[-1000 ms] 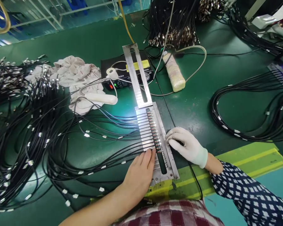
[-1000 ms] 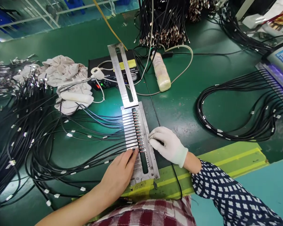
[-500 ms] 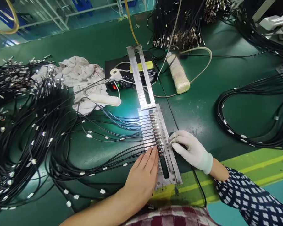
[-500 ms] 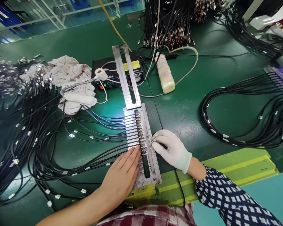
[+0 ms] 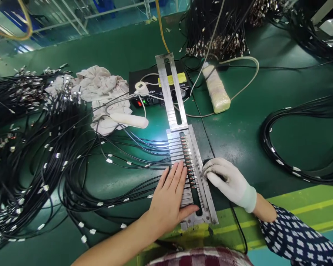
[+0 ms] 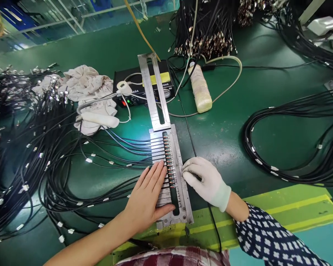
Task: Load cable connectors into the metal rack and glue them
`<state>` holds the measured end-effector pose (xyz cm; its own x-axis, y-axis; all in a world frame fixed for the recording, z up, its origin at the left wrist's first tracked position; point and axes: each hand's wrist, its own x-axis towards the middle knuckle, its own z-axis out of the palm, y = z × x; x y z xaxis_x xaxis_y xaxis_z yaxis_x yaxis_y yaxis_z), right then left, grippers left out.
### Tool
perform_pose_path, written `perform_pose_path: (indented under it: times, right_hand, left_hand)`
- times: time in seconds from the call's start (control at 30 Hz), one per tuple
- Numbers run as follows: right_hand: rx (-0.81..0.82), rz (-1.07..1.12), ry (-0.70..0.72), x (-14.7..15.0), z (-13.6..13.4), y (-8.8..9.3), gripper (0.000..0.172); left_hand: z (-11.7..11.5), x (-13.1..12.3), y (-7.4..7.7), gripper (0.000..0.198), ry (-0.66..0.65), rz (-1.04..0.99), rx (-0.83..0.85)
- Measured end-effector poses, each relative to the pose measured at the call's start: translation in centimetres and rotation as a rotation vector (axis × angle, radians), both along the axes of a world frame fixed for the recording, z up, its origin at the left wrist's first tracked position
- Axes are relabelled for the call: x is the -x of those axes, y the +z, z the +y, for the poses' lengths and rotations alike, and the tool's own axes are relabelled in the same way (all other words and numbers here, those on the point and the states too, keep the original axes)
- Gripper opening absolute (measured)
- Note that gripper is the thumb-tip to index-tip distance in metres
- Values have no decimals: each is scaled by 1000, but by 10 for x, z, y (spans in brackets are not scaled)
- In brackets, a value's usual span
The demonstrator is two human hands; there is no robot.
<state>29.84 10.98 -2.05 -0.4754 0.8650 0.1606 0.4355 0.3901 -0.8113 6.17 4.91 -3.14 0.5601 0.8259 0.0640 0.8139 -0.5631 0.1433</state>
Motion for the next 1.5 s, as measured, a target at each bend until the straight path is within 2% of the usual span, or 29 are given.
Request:
perform_pose_path:
  times: [0.17, 0.3, 0.37, 0.47, 0.57, 0.63, 0.7, 0.77, 0.83, 0.87, 0.93, 1.03, 1.1, 1.2, 1.27, 1.4, 1.5]
  right_hand:
    - [-8, 22, 2, -1, 0, -3, 28]
    - [-21, 23, 21, -2, 0, -4, 30]
    - [-15, 31, 32, -2, 0, -4, 32]
    - [-7, 46, 48, -3, 2, -5, 31]
    - [-8, 51, 55, -3, 4, -8, 30]
    - [-16, 55, 45, -3, 4, -9, 31]
    - [-30, 51, 29, -3, 4, -10, 34]
    - [-46, 43, 22, -4, 3, -11, 35]
    - [-56, 35, 22, -4, 1, -12, 35]
    - [-57, 32, 21, -4, 1, -12, 35]
    - [-50, 26, 12, -3, 0, -12, 36]
    - [-43, 19, -1, -2, 0, -11, 35]
    - [-46, 8, -1, -2, 0, -12, 34]
    - [-51, -5, 0, -4, 0, -14, 31]
    - [-53, -7, 0, -5, -1, -15, 31]
    - [-53, -18, -14, -5, -2, -15, 31]
    - [-48, -12, -27, -4, -2, -14, 30]
  left_hand:
    - [6, 4, 18, 78, 14, -43, 16]
    - [33, 1, 26, 74, 72, 8, -17]
    - [54, -2, 20, 78, 152, 3, -21]
    - [82, -3, 1, 90, 209, -47, 24]
    - [94, -3, -13, 92, 207, -114, 45]
    - [93, -2, -12, 92, 222, -162, 17]
    - [84, 5, -2, 89, 217, -201, -32]
    - [64, 22, 13, 75, 166, -240, -29]
    - [33, 46, 28, 53, 73, -288, 107]
    - [16, 58, 34, 44, 22, -302, 227]
    - [-19, 78, 39, 35, -23, -278, 358]
    - [-56, 85, 33, 29, 17, -146, 217]
    - [-68, 79, 25, 20, 26, -105, 98]
    - [-72, 77, 17, 18, 56, -138, 64]
    - [-74, 91, 15, 20, 99, -158, 76]
    - [-84, 137, 18, 20, 182, -127, 23]
    - [-90, 150, 21, 20, 255, -101, -38]
